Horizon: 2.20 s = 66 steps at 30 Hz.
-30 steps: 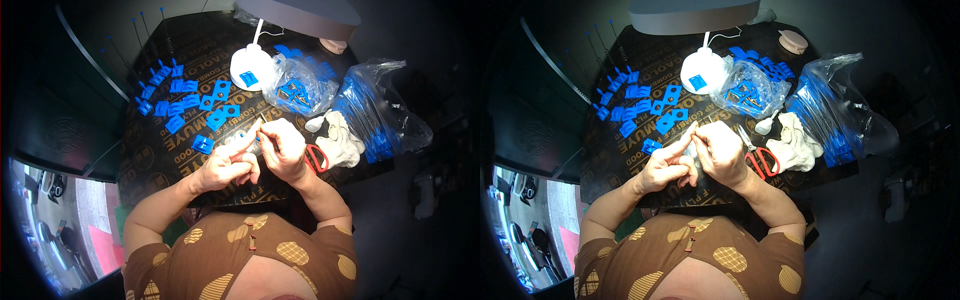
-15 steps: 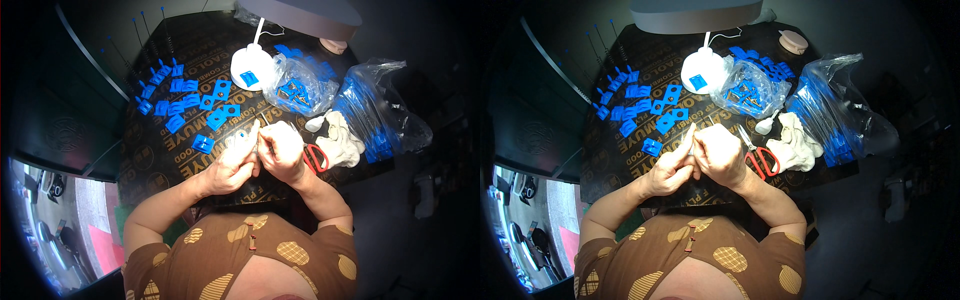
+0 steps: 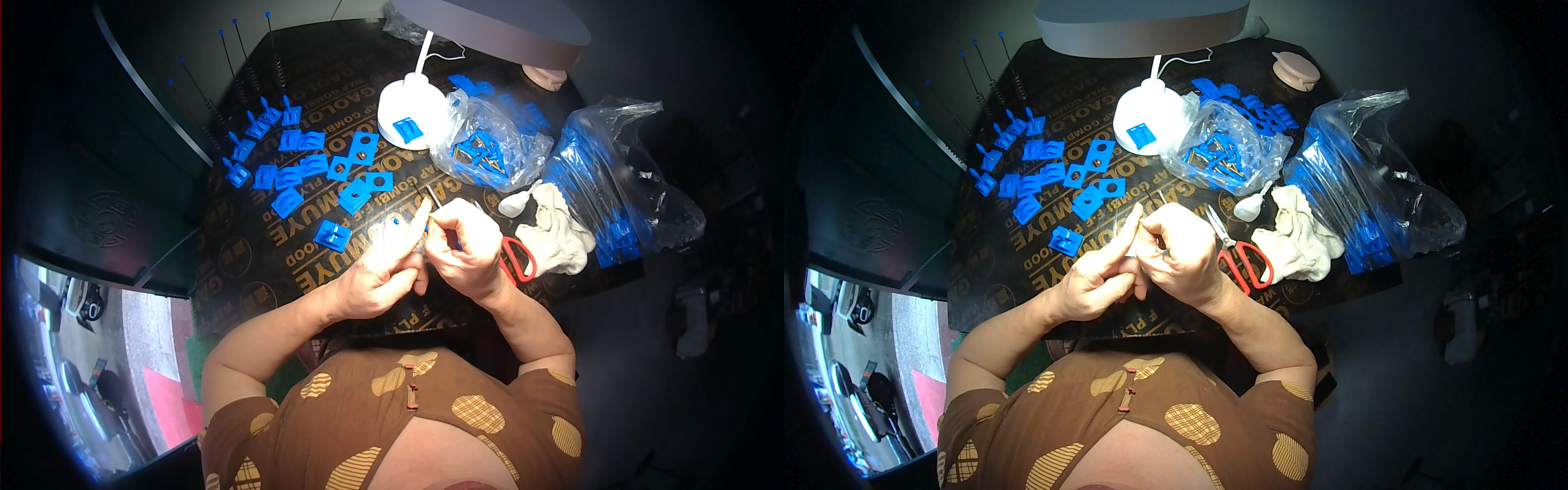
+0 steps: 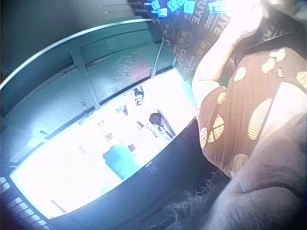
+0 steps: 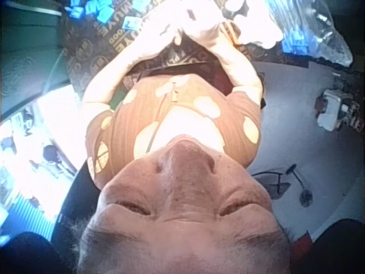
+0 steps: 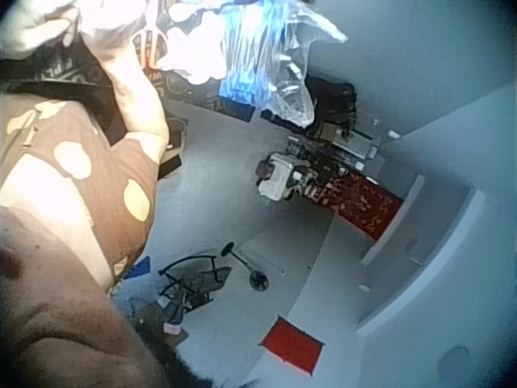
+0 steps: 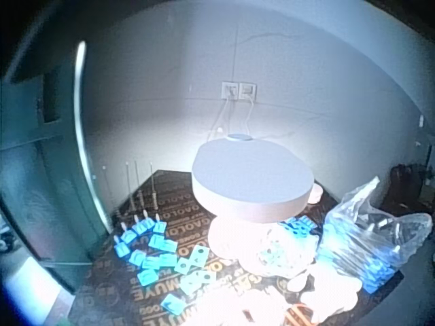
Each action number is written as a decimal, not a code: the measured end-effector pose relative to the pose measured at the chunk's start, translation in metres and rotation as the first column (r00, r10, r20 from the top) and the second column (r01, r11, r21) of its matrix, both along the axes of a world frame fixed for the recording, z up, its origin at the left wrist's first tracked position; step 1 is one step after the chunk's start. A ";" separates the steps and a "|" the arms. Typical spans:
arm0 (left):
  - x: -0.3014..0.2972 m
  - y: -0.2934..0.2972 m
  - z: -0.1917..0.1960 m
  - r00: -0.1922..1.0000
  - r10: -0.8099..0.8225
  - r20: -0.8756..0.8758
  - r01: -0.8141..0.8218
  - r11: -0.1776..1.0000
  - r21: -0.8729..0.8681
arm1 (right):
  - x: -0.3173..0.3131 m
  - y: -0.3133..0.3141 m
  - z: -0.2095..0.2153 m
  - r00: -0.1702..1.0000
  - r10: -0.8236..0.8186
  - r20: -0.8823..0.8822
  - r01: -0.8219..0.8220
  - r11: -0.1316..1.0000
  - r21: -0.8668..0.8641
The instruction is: Assembling small blue plastic components with metal springs and wires at a workstation.
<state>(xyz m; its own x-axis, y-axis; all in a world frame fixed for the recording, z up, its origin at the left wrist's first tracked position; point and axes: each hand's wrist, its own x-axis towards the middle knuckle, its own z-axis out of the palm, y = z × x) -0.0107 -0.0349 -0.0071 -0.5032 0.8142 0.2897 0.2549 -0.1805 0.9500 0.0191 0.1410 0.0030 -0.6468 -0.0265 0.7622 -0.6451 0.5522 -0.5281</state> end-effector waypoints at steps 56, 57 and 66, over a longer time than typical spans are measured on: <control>-0.002 0.000 -0.002 0.993 0.112 0.049 -0.110 0.994 -0.027 | -0.007 -0.003 0.003 0.993 -0.072 -0.092 0.083 0.988 0.127; -0.002 0.001 -0.002 0.992 0.112 0.050 -0.111 0.993 -0.027 | -0.007 -0.003 0.002 0.991 -0.077 -0.112 0.094 0.983 0.156; -0.005 0.006 -0.011 0.896 0.270 -0.351 -0.277 0.960 0.032 | -0.004 -0.003 0.004 0.995 -0.060 -0.076 0.079 0.957 0.279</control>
